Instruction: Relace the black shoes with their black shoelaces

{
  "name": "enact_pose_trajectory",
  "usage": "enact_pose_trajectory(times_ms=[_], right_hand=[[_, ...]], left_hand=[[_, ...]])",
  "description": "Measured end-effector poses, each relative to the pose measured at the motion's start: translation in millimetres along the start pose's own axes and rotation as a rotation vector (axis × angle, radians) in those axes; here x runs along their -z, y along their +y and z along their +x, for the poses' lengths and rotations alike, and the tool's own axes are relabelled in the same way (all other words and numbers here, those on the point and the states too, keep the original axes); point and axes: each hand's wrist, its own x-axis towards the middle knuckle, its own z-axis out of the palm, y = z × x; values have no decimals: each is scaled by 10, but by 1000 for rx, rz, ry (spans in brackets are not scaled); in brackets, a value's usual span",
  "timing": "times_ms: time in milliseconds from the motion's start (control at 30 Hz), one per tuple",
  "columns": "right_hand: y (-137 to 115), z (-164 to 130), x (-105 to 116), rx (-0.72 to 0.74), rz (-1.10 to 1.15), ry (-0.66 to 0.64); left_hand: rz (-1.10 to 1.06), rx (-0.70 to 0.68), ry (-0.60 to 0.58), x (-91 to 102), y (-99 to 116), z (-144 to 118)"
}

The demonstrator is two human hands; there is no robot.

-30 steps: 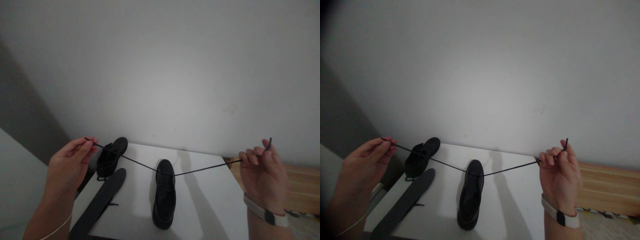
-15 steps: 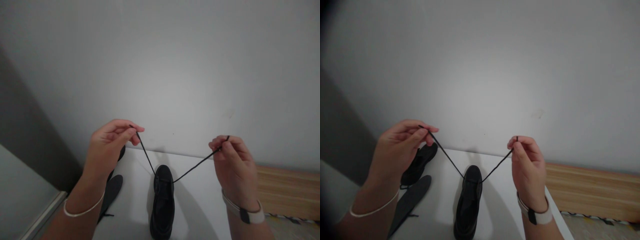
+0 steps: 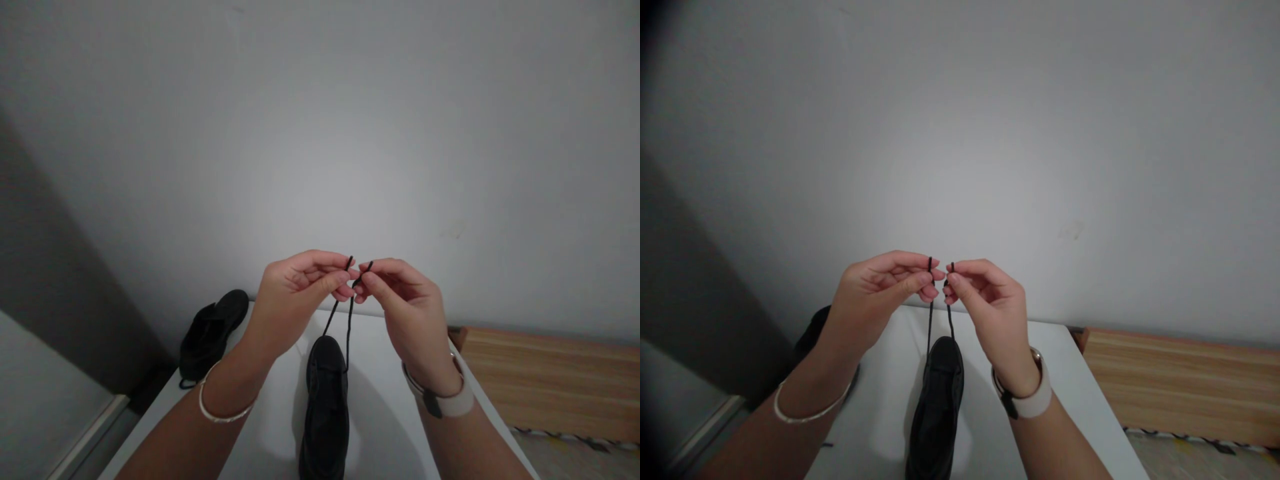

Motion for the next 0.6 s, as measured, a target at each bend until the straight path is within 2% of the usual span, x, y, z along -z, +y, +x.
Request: enact_pose_trajectory(times_ms=[167, 367, 600], right_hand=[[46, -15, -18, -6, -46, 9], [-80, -6, -57, 84, -92, 52], [-133, 10, -104, 84, -120, 39]], left_hand=[[70, -27, 27, 27, 29, 8], [135, -73, 26, 38, -34, 39], [265, -166, 2, 20, -23, 38]])
